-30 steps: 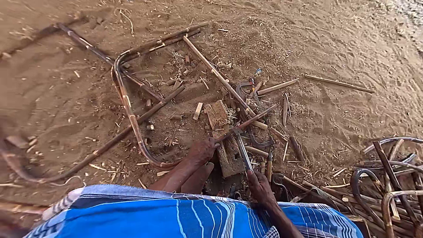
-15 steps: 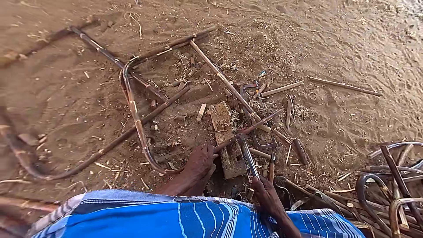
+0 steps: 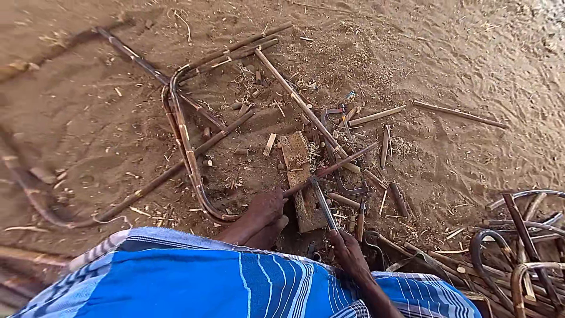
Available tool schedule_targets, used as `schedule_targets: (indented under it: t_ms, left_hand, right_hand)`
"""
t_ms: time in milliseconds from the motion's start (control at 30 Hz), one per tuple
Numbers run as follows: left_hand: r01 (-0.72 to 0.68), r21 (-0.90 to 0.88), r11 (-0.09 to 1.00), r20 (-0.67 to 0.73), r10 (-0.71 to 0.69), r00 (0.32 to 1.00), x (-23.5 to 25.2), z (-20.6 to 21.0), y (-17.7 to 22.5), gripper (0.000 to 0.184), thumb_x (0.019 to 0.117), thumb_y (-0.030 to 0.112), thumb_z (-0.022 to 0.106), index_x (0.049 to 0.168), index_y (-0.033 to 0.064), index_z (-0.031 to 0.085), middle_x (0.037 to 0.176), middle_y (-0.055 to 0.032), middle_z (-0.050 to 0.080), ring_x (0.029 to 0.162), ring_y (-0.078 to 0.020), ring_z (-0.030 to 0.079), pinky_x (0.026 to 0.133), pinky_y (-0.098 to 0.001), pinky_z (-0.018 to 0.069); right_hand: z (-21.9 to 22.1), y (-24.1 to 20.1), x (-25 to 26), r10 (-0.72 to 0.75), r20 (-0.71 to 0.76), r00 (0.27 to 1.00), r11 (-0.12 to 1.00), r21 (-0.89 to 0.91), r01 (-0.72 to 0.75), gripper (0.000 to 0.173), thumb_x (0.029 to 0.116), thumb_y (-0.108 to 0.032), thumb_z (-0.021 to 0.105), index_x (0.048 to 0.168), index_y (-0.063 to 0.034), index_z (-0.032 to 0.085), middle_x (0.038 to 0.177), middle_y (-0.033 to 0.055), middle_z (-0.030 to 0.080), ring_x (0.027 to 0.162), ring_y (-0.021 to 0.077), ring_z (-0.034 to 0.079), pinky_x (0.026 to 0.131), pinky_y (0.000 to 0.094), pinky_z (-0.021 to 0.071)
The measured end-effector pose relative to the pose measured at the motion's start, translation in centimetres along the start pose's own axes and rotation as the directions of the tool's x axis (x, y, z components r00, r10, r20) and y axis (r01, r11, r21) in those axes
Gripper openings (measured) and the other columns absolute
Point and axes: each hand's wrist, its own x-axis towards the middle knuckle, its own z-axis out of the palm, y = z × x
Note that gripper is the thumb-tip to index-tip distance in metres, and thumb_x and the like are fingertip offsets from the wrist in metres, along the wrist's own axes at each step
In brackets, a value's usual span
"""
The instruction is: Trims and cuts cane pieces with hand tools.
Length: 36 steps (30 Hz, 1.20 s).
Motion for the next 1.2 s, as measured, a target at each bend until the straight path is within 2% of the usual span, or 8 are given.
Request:
schedule_targets:
  t_ms: [233,367,533,700,833,1033,1133,1200]
  left_hand:
    - [-0.017,-0.023,1.000,0.008,0.017,1.000,0.2,0.4,-0.1,0.045,0.1075,0.044,0.045,0.131,0.0072,0.055,0.105,-0.0184,0.070,0.101,-0.0386,0.071,0.084,-0.0568,0.0577]
    - [-0.011,-0.028,1.000,0.012,0.011,1.000,0.3,0.3,-0.1,0.046,0.1072,0.044,0.047,0.132,0.0066,0.054,0.104,-0.0192,0.070,0.101,-0.0386,0.071,0.084,-0.0565,0.0579]
    - [-0.029,-0.055,0.998,-0.007,0.029,1.000,-0.2,0.0,0.0,0.045,0.1072,0.045,0.046,0.128,0.0071,0.057,0.104,-0.0178,0.070,0.100,-0.0378,0.071,0.083,-0.0569,0.0580]
    - [-0.035,-0.095,0.995,0.001,0.035,0.999,0.1,1.1,-0.7,0.043,0.1063,0.042,0.050,0.132,0.0075,0.056,0.105,-0.0192,0.070,0.099,-0.0402,0.071,0.083,-0.0602,0.0575]
    - [-0.028,-0.095,0.995,-0.021,0.026,0.999,-0.1,0.4,-0.5,0.044,0.1043,0.042,0.053,0.134,0.0085,0.055,0.107,-0.0192,0.070,0.100,-0.0398,0.071,0.083,-0.0602,0.0575]
    - [-0.028,-0.087,0.996,-0.002,0.028,1.000,0.1,0.5,-0.8,0.044,0.1061,0.041,0.050,0.135,0.0073,0.053,0.108,-0.0207,0.070,0.101,-0.0414,0.071,0.083,-0.0609,0.0575]
    - [-0.030,-0.077,0.997,-0.017,0.029,0.999,-0.4,-0.1,-0.4,0.045,0.1069,0.042,0.049,0.136,0.0076,0.054,0.111,-0.0198,0.070,0.104,-0.0400,0.070,0.086,-0.0597,0.0572]
    - [-0.016,-0.077,0.997,-0.005,0.015,1.000,0.2,-1.2,-0.5,0.045,0.1057,0.039,0.051,0.137,0.0071,0.053,0.114,-0.0207,0.070,0.107,-0.0408,0.069,0.089,-0.0607,0.0562]
  right_hand:
    - [-0.2,-0.7,-0.5,-0.106,-0.067,0.992,0.994,-0.017,0.105,0.057,0.1042,-0.059,0.036,0.086,-0.0134,0.064,0.064,-0.0015,0.052,0.057,0.0134,0.053,0.057,0.0360,0.0487]
    - [-0.3,-1.9,-1.1,-0.378,-0.161,0.912,0.924,-0.005,0.383,0.065,0.1047,-0.066,0.029,0.080,-0.0138,0.058,0.059,-0.0040,0.048,0.048,0.0083,0.048,0.045,0.0291,0.0446]
    - [-0.6,-0.2,0.7,-0.029,-0.055,0.998,0.982,-0.186,0.018,0.065,0.1052,-0.061,0.029,0.094,-0.0107,0.068,0.076,0.0042,0.060,0.072,0.0191,0.062,0.072,0.0445,0.0532]
    - [0.1,-2.0,-0.7,-0.524,-0.273,0.807,0.825,0.072,0.560,0.065,0.1019,-0.071,0.030,0.079,-0.0154,0.055,0.057,-0.0053,0.044,0.046,0.0059,0.044,0.042,0.0268,0.0411]
    - [0.6,1.5,2.0,-0.047,-0.069,0.997,0.999,-0.020,0.046,0.063,0.1063,-0.057,0.030,0.089,-0.0085,0.066,0.069,0.0034,0.056,0.063,0.0184,0.057,0.064,0.0435,0.0514]
    - [0.4,-1.9,-0.5,-0.394,-0.323,0.861,0.873,0.162,0.460,0.068,0.0988,-0.075,0.035,0.077,-0.0150,0.056,0.058,-0.0064,0.048,0.049,0.0044,0.047,0.046,0.0259,0.0448]
    - [0.6,0.7,1.0,-0.074,-0.014,0.997,0.995,-0.069,0.073,0.068,0.1030,-0.066,0.034,0.093,-0.0075,0.069,0.074,0.0053,0.061,0.069,0.0194,0.061,0.070,0.0459,0.0537]
    - [-0.5,-2.6,1.2,-0.093,0.010,0.996,0.995,-0.038,0.094,0.066,0.1035,-0.064,0.033,0.089,-0.0092,0.067,0.070,0.0015,0.056,0.064,0.0157,0.057,0.064,0.0415,0.0511]
